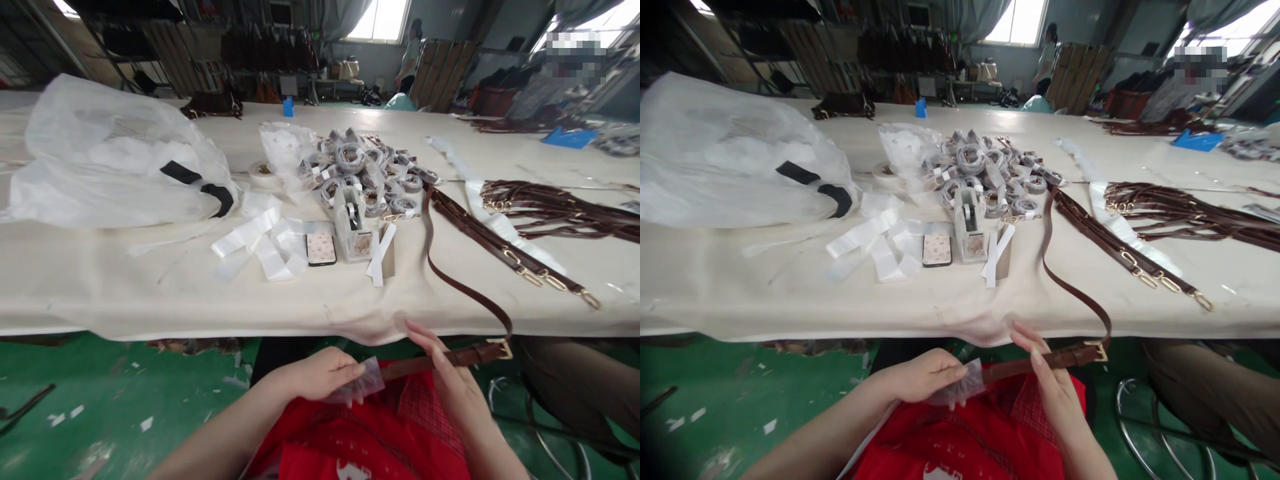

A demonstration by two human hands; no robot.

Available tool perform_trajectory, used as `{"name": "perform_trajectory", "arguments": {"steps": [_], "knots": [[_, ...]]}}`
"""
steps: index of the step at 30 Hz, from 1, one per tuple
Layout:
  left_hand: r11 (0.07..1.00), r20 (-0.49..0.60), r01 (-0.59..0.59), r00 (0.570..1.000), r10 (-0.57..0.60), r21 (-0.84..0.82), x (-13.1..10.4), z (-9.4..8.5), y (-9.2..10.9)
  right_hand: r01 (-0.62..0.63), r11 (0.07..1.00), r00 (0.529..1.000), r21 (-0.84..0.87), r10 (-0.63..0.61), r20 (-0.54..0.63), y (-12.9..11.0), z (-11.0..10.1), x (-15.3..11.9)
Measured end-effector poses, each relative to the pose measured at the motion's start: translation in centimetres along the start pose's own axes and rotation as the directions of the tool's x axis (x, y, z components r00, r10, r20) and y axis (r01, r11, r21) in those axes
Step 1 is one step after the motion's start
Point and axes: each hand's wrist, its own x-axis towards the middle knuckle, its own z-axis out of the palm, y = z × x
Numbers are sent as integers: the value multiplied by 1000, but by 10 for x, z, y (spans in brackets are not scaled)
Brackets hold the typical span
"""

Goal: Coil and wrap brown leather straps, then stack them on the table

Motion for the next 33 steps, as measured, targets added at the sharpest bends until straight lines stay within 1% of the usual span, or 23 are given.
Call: {"name": "perform_trajectory", "arguments": {"steps": [3,5,7,8,10,12,15,17,18,21,23,25,27,29,31,33], "knots": [[996,-23,-20,1000,18,-92,5,5,2,-65,997,983,-35,70,171,-15,24,-2],[996,-71,-27,997,21,-85,6,5,2,-78,993,956,-88,100,274,-16,34,-4],[999,-104,1,995,-6,-50,4,2,-1,-108,992,940,-64,123,318,-9,32,-6],[999,-111,21,993,-25,-33,2,0,-3,-137,991,941,3,129,314,-3,27,-7],[998,-107,53,993,-55,-21,-3,-5,-7,-214,955,955,208,159,251,8,13,-7],[998,-96,55,994,-57,-18,-6,-9,-9,-271,881,960,387,221,170,15,1,-7],[1000,-82,22,996,-23,-14,-6,-9,-9,-260,817,964,515,246,97,16,-5,-2],[1000,-76,6,997,-7,-14,-3,-6,-6,-250,786,963,566,262,63,11,-2,3],[1000,-68,-1,998,0,-14,-2,-4,-5,-261,768,956,585,289,48,9,1,5],[999,-46,-32,998,30,-37,0,0,-2,-302,735,922,607,386,-8,9,9,11],[997,-55,-42,998,38,-58,1,3,-2,-297,749,917,592,398,-43,13,14,15],[997,-81,-36,996,30,-71,2,4,-3,-299,774,920,558,389,-46,17,18,18],[999,-115,-39,993,36,-28,2,3,-4,-312,794,925,521,378,-22,19,20,20],[997,-155,-50,986,59,58,2,2,-6,-303,819,930,487,365,-35,19,17,19],[991,-192,-46,979,70,127,1,2,-7,-304,852,928,427,366,-70,20,13,16],[989,-240,-18,969,53,143,-2,5,-8,-304,893,919,333,367,-144,27,15,16]]}}
